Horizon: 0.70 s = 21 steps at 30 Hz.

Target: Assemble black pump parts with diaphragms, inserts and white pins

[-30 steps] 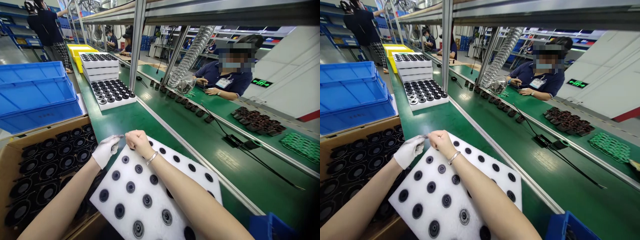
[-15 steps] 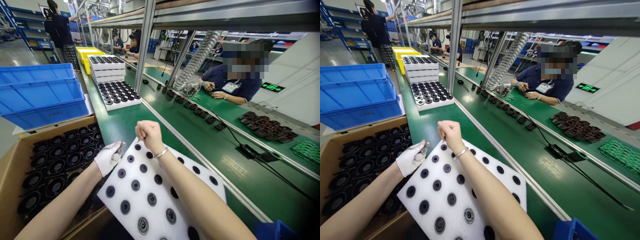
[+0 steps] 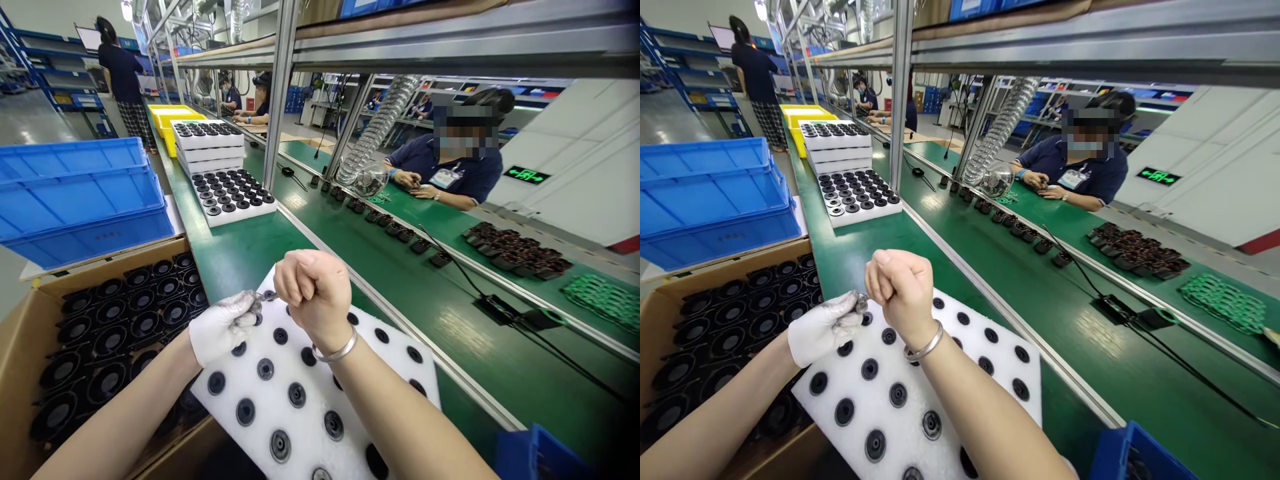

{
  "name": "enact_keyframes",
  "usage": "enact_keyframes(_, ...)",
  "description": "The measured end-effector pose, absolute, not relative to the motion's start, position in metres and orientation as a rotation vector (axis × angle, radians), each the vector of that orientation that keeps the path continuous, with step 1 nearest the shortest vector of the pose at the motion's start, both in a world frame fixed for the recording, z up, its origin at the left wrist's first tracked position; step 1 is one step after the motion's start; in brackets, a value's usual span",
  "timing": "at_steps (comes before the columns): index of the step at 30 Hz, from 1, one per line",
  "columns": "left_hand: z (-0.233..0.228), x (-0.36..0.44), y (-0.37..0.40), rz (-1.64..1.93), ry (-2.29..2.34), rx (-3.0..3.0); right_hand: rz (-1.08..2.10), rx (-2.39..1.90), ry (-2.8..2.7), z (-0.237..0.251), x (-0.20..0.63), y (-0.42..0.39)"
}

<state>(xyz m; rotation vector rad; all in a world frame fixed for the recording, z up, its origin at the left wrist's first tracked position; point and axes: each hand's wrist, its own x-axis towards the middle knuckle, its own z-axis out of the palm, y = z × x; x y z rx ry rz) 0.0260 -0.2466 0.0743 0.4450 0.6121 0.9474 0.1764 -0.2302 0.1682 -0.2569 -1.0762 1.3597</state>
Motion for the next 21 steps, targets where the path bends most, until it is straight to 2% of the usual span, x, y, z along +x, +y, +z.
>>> enact_keyframes(12, 0.089, 0.053, -0.265, 0.957, 0.607, 0.101, 1.269, -0.238, -1.189, 0.163, 0.175, -0.245)
enact_keyframes(21, 0.088, 0.065, -0.269, 0.952, 0.603, 0.106, 1.247, -0.295, -1.158, 0.169, 0.189, -0.258)
